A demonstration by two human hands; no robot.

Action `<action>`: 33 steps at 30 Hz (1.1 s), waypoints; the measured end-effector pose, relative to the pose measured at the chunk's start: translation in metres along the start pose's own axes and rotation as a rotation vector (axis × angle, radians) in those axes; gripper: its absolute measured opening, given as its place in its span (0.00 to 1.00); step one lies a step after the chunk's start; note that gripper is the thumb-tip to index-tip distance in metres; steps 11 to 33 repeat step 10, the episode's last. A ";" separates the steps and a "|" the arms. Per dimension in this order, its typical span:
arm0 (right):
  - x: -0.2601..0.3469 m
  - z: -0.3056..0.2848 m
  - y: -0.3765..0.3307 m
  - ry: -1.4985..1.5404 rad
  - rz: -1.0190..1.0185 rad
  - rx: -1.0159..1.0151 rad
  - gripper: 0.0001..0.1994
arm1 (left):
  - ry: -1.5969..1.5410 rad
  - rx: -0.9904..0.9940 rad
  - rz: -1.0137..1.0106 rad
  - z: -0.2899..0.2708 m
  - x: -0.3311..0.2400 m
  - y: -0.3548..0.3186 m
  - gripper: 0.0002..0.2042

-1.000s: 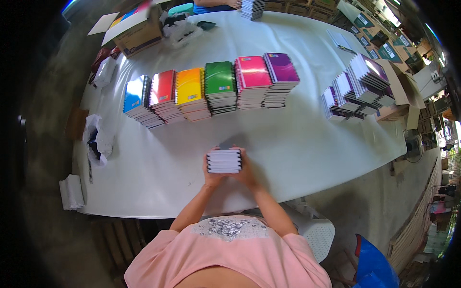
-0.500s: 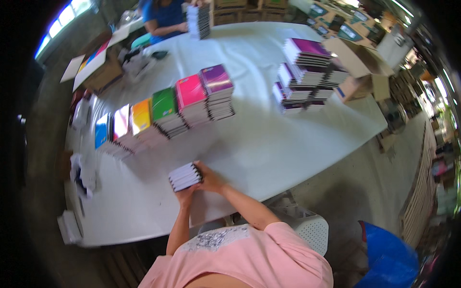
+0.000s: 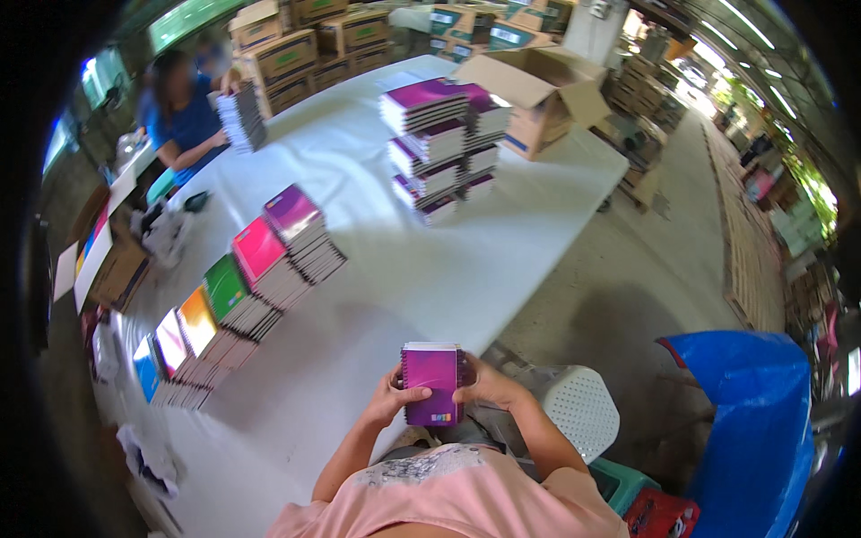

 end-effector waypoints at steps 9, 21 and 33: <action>0.059 -0.086 -0.022 0.224 -0.002 -0.213 0.47 | 0.324 0.284 -0.216 0.069 -0.030 0.081 0.42; 0.075 -0.099 -0.026 0.275 -0.037 -0.250 0.47 | 0.397 0.296 -0.206 0.079 -0.039 0.099 0.44; 0.075 -0.099 -0.026 0.275 -0.037 -0.250 0.47 | 0.397 0.296 -0.206 0.079 -0.039 0.099 0.44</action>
Point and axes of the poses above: each hand's wrist, its own y-axis towards the middle knuckle, its own z-axis out of the palm, x = y × z, the point moved 7 cm from there along y, towards the middle knuckle, and after that the axes turned 8 degrees about z, right-handed, at the moved point
